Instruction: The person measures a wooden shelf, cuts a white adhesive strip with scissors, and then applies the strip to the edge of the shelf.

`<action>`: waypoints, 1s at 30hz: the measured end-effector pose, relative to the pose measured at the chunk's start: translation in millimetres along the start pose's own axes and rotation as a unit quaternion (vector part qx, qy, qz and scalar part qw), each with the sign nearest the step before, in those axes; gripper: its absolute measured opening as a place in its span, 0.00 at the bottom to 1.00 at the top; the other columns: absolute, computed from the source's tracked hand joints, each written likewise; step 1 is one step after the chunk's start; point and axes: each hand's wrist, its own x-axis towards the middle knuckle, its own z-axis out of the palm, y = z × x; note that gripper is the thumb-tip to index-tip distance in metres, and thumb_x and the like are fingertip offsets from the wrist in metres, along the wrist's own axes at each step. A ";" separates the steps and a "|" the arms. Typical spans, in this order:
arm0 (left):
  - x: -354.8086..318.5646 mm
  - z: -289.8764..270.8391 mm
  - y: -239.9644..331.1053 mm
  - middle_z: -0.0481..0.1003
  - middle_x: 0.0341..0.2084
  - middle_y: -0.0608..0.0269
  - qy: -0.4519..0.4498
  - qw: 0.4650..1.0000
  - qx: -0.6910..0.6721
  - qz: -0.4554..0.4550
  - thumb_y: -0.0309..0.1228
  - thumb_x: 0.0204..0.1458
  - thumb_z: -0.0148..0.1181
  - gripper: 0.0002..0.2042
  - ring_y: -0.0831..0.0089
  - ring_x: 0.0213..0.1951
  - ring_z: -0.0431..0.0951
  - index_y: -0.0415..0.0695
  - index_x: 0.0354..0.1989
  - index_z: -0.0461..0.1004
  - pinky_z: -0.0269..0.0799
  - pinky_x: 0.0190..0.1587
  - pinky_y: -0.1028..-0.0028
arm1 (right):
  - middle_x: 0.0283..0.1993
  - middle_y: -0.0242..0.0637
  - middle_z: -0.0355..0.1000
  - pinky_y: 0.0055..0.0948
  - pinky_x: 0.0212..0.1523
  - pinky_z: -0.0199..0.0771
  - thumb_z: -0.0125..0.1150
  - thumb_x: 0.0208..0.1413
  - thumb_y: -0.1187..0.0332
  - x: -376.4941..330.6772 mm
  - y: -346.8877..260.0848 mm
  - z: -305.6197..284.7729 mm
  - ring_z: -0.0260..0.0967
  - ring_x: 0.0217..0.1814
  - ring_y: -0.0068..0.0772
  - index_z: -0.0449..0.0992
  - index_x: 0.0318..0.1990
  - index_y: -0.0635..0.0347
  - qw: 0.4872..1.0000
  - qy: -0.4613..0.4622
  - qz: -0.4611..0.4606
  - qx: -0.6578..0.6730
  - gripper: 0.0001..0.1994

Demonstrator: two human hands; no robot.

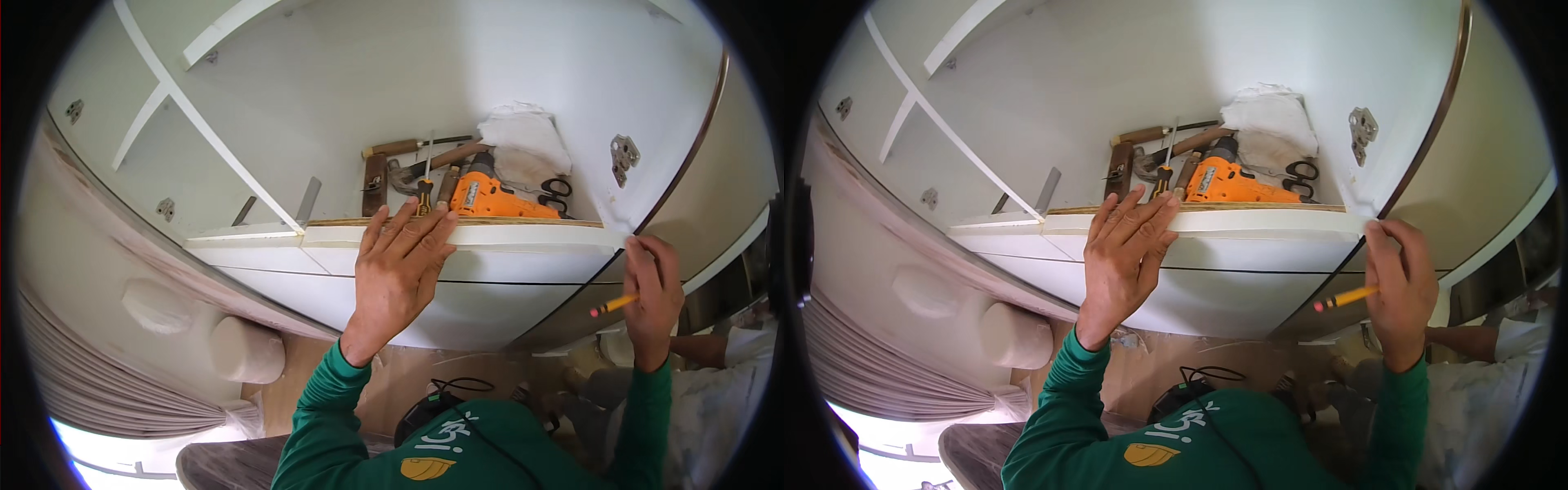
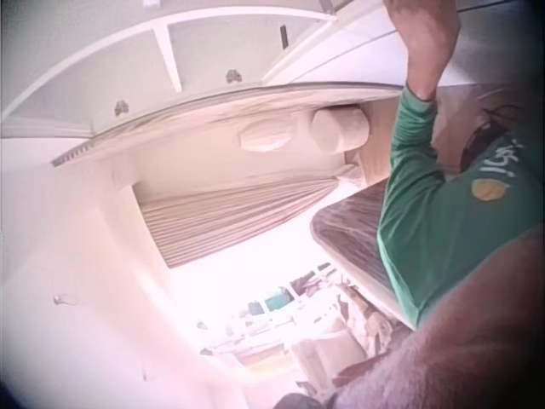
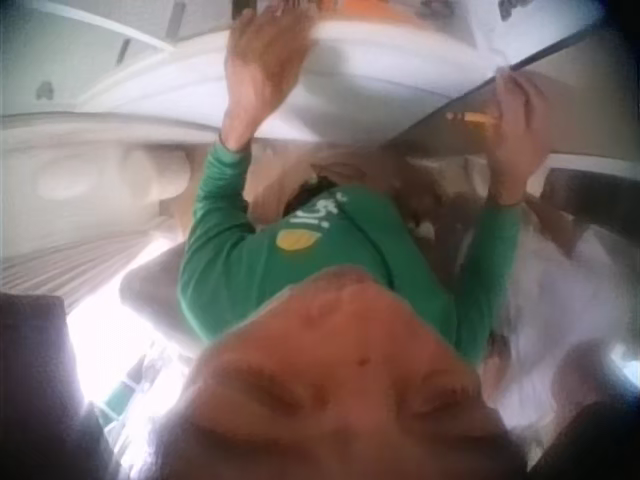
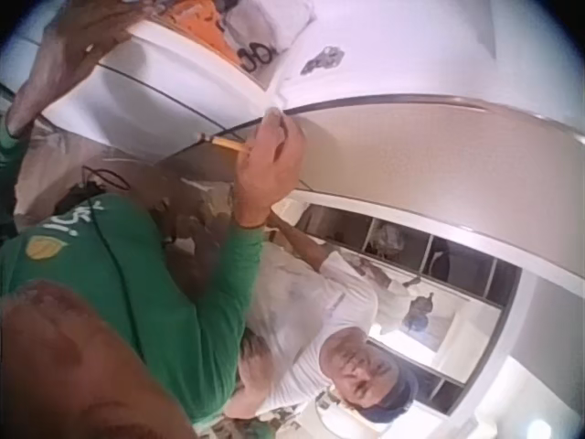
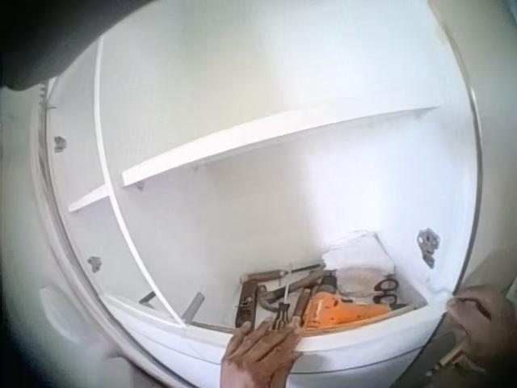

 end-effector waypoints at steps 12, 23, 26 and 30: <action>11.0 -11.1 11.5 0.81 0.60 0.61 -0.062 0.997 -0.035 -0.019 0.30 0.63 0.61 0.17 0.50 0.66 0.75 0.50 0.60 0.83 0.58 0.72 0.45 | 0.50 0.38 0.76 0.36 0.37 0.75 0.68 0.48 0.82 -7.2 -8.7 2.0 0.74 0.37 0.41 0.81 0.57 0.55 0.994 -0.078 -0.009 -0.081 0.25; 12.6 -4.3 11.8 0.78 0.62 0.65 -0.070 0.997 0.013 0.022 0.33 0.63 0.62 0.18 0.52 0.66 0.74 0.53 0.62 0.81 0.52 0.72 0.38 | 0.50 0.38 0.76 0.30 0.31 0.68 0.68 0.51 0.83 -26.6 -5.6 17.2 0.72 0.38 0.33 0.85 0.54 0.56 0.999 -0.015 0.027 -0.010 0.22; 9.6 -3.9 12.5 0.79 0.61 0.66 -0.054 0.998 0.016 0.018 0.36 0.64 0.63 0.17 0.54 0.66 0.75 0.54 0.61 0.81 0.52 0.72 0.39 | 0.48 0.36 0.75 0.29 0.31 0.66 0.68 0.52 0.85 -28.0 -7.4 19.9 0.69 0.37 0.30 0.86 0.55 0.54 0.999 0.025 0.036 -0.013 0.23; 9.6 -1.3 11.2 0.80 0.60 0.68 -0.044 0.999 0.021 0.008 0.37 0.64 0.64 0.16 0.57 0.64 0.76 0.54 0.59 0.82 0.54 0.71 0.39 | 0.47 0.35 0.72 0.26 0.29 0.63 0.69 0.50 0.87 -21.9 -7.0 18.4 0.66 0.35 0.28 0.87 0.56 0.52 0.999 0.035 0.022 -0.002 0.26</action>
